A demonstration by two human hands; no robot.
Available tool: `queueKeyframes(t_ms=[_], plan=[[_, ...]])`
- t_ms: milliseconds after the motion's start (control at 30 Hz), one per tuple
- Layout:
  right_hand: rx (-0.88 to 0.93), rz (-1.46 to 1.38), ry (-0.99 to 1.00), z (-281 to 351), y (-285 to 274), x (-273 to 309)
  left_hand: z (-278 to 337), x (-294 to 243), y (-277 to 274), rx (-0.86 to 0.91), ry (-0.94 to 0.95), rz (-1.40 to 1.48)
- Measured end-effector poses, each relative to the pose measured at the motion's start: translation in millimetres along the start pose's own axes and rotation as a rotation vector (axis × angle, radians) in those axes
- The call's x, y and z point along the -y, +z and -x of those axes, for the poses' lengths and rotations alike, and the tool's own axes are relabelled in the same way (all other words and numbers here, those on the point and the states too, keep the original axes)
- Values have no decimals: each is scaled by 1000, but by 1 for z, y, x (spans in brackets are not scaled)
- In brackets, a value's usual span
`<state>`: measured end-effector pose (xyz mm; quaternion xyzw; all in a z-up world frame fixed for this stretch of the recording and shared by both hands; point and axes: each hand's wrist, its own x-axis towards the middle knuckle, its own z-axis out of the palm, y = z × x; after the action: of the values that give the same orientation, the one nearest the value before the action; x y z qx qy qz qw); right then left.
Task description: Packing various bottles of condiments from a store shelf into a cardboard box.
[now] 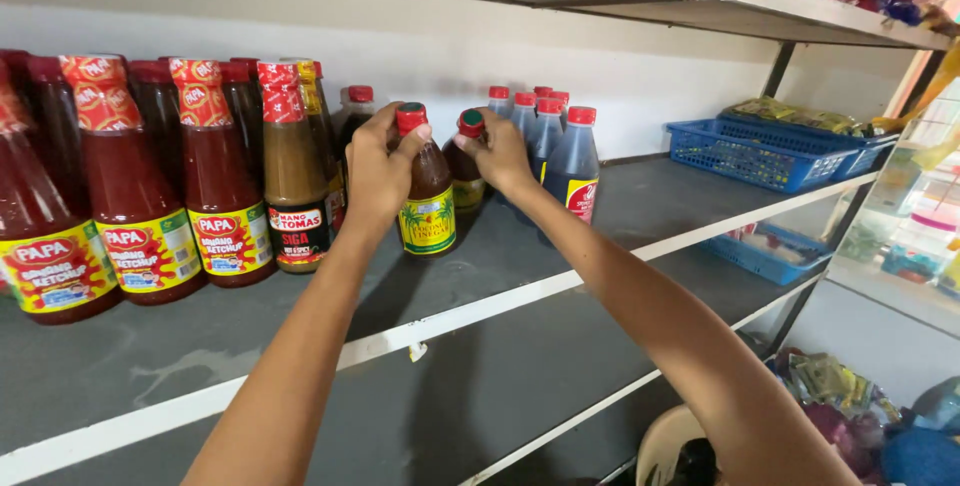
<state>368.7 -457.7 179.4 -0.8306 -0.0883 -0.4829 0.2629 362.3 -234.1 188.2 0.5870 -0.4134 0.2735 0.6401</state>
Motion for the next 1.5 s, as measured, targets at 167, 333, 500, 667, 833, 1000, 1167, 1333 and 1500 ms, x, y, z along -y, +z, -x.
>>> queueKeyframes(t_ms=[167,333,500,667,833,1000,1167,1333,1500], plan=[[119,-331,-66,9,-50,28,25,-46,-15,61,93,78],[230,-458,-130,21,-123,96,31,-114,-38,164,113,119],[259,-549,-19,53,-185,172,38,-191,-58,342,138,121],[281,-619,82,100,-230,221,81,-251,-72,450,-28,130],[382,-577,177,147,-261,265,129,-274,-72,439,-259,237],[434,-474,194,192,-278,281,166,-303,-77,454,-362,213],[473,-489,264,244,-289,294,208,-329,-85,459,-442,226],[446,-313,147,297,-299,306,243,-356,-97,549,-502,253],[464,-486,229,361,-298,305,279,-366,-101,548,-544,356]])
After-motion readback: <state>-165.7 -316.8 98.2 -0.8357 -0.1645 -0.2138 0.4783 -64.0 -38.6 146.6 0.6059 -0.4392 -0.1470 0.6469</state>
